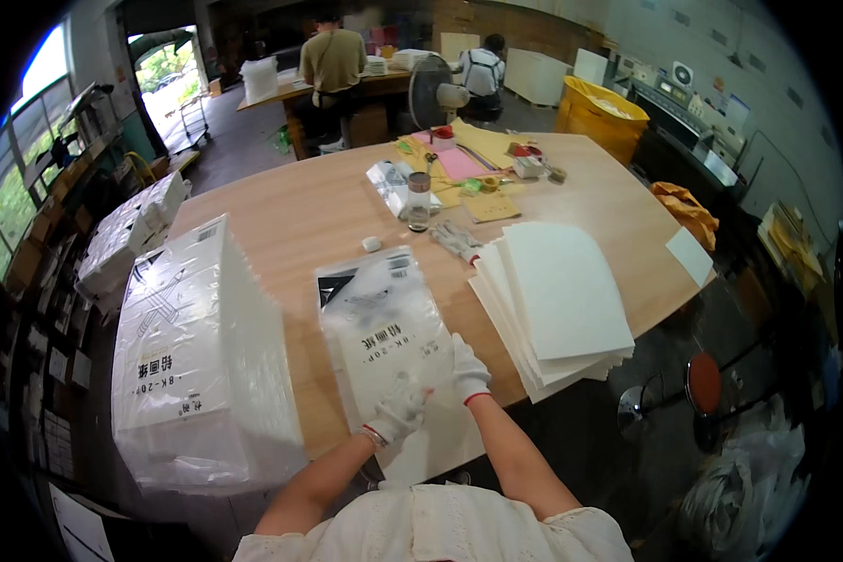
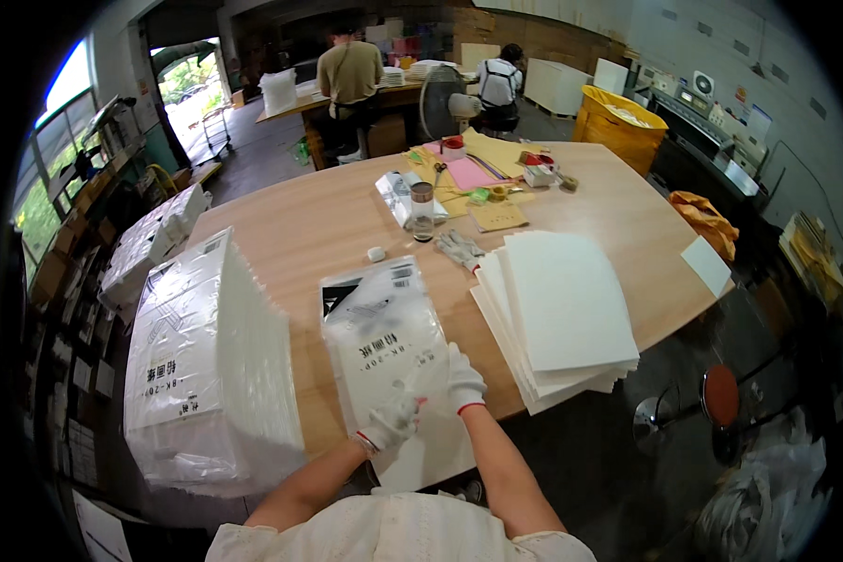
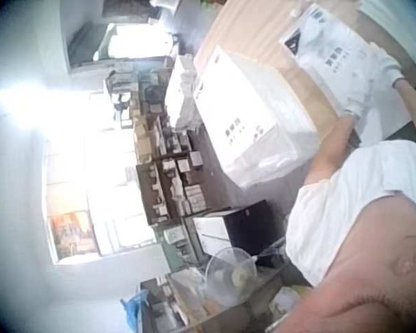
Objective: The person repeatedly picks up white sheets of paper from a stack on a table and places them into clear plastic packaging bags. The person then seals the bags and places them on a growing pile of packaged items. The task is performed continuously throughout the clip.
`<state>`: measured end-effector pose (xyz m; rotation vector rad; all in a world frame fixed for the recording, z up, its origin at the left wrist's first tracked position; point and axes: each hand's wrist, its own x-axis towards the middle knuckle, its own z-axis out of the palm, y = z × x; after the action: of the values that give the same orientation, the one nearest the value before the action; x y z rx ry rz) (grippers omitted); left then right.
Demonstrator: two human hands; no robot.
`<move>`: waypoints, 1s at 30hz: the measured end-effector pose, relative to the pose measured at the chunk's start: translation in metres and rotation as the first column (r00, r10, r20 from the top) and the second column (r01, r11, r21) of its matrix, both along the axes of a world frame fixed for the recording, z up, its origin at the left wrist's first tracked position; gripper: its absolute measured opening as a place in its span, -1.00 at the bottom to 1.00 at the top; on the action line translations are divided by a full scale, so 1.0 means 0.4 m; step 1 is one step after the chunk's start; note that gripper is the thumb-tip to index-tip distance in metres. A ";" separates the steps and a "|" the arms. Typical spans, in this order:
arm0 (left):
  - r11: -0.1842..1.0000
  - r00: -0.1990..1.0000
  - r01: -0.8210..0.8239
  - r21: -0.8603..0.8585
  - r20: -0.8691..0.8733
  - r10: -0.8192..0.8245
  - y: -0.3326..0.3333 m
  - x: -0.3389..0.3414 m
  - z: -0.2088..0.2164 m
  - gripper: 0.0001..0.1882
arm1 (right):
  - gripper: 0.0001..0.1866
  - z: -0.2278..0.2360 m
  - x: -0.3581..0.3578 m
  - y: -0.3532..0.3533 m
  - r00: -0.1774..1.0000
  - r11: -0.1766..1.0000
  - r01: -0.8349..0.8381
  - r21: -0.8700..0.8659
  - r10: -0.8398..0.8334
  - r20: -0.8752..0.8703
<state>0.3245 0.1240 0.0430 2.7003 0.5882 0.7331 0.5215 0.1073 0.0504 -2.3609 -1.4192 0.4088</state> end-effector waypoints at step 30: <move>0.676 0.864 -0.304 -0.671 0.105 0.492 -0.265 -0.280 0.073 -0.92 | -0.54 -0.093 0.031 -0.533 0.816 0.983 0.058 0.174 0.054 -0.575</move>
<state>0.2126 0.0182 0.0721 1.8048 1.1455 0.8110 0.5340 -0.1059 0.0131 -1.8531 -1.1003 0.8701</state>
